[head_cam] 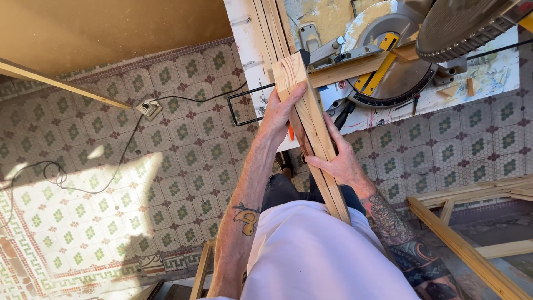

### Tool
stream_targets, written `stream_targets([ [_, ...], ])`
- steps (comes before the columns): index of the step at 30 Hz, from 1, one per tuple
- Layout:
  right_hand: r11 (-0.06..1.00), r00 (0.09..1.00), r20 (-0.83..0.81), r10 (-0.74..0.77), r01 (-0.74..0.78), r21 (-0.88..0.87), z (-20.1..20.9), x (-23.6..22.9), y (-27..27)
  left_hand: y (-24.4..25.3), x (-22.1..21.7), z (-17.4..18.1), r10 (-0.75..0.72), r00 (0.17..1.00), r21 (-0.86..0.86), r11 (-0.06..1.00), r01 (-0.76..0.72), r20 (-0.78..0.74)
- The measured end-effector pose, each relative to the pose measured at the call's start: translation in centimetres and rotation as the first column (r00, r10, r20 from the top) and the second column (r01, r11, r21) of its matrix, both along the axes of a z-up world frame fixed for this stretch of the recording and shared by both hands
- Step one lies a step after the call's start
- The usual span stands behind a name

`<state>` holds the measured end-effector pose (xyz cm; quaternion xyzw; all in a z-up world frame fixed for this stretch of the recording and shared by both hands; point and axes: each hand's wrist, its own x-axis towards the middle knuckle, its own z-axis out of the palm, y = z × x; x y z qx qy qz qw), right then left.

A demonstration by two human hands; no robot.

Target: Cutting wooden slats to length using a miter saw in a workshop

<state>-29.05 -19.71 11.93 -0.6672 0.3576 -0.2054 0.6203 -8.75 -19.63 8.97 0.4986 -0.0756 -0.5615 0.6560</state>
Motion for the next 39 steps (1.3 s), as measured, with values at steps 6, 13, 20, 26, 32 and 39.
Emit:
stream_targets([
  [6, 0.998, 0.999, -0.038, -0.019, 0.021, 0.066, 0.2, -0.1, 0.1, 0.2, -0.1, -0.3, 0.006, 1.0, 0.011, 1.0, -0.006, -0.024],
  [13, 0.994, 0.998, -0.057, -0.029, 0.035, 0.106, -0.4, -0.2, 0.4, 0.2, -0.1, -1.2, -0.001, 0.999, 0.019, 1.0, 0.001, -0.049],
  [20, 0.991, 0.997, -0.068, -0.028, 0.036, 0.128, 0.3, -0.2, 0.4, 0.1, 0.1, -1.3, -0.037, 0.996, 0.011, 0.999, 0.038, -0.078],
  [26, 0.993, 0.995, -0.088, -0.045, 0.054, 0.107, 1.4, 0.2, 0.3, 0.0, 0.1, -1.0, -0.008, 0.996, 0.008, 1.0, 0.009, -0.088],
  [32, 0.995, 0.975, -0.207, -0.084, 0.092, 0.031, 2.7, 1.3, -0.2, 4.7, -3.0, 2.9, 0.004, 0.961, 0.044, 0.999, -0.017, 0.276],
  [39, 0.992, 0.935, -0.353, 0.033, -0.075, -0.105, 2.0, 5.5, -1.3, 8.0, -6.9, -6.8, 0.284, 0.932, 0.097, 0.958, -0.268, -0.225],
])
